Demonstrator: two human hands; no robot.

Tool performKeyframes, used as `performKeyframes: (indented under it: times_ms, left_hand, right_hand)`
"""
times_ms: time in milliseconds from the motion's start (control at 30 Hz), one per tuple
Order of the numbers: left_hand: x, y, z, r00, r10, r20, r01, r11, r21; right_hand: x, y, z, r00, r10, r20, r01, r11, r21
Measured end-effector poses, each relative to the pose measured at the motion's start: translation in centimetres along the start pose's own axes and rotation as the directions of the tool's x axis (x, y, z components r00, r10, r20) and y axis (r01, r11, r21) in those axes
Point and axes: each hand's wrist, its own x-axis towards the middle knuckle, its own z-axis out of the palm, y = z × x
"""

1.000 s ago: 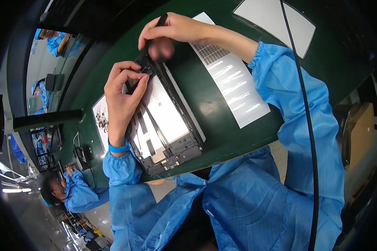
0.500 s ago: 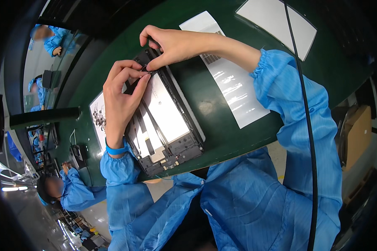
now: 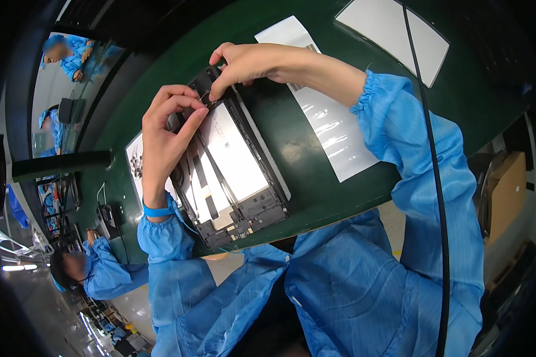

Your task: Assembling internal components and applying adhesive strips to a tablet device casing at a factory workbench.

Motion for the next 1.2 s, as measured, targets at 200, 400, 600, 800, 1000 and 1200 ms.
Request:
performKeyframes:
  times_ms: [200, 400, 600, 800, 1000, 1200]
  left_hand:
    - [-0.2, 0.0, -0.1, 0.999, 0.006, 0.034, -0.008, 0.999, 0.051]
    - [-0.4, -0.3, 0.7, 0.998, -0.005, -0.058, 0.007, 1.0, 0.021]
    - [-0.3, -0.5, 1.2, 0.997, -0.066, -0.042, 0.067, 0.997, 0.031]
    - [-2.0, 0.2, -1.3, 0.971, 0.118, -0.209, -0.103, 0.991, 0.081]
    - [-12.4, -1.9, 1.1, 0.944, -0.082, -0.319, 0.01, 0.975, -0.221]
    - [-12.7, -0.9, 2.7, 0.911, -0.11, -0.398, -0.147, 0.814, -0.563]
  right_hand:
    - [-0.8, -1.3, 0.4, 1.0, 0.02, -0.017, -0.02, 0.999, -0.027]
    - [-1.0, -1.4, 0.5, 1.0, -0.015, -0.005, 0.015, 0.996, -0.089]
    - [-0.8, -1.2, 0.3, 0.999, -0.048, -0.021, 0.044, 0.986, -0.159]
    - [-2.5, 1.3, 1.0, 0.887, -0.379, -0.263, 0.284, 0.898, -0.334]
    - [-9.8, 1.3, 6.8, 0.869, -0.358, -0.342, 0.356, 0.932, -0.071]
    - [-9.6, 0.3, 11.5, 0.852, -0.329, -0.407, 0.405, 0.907, 0.114]
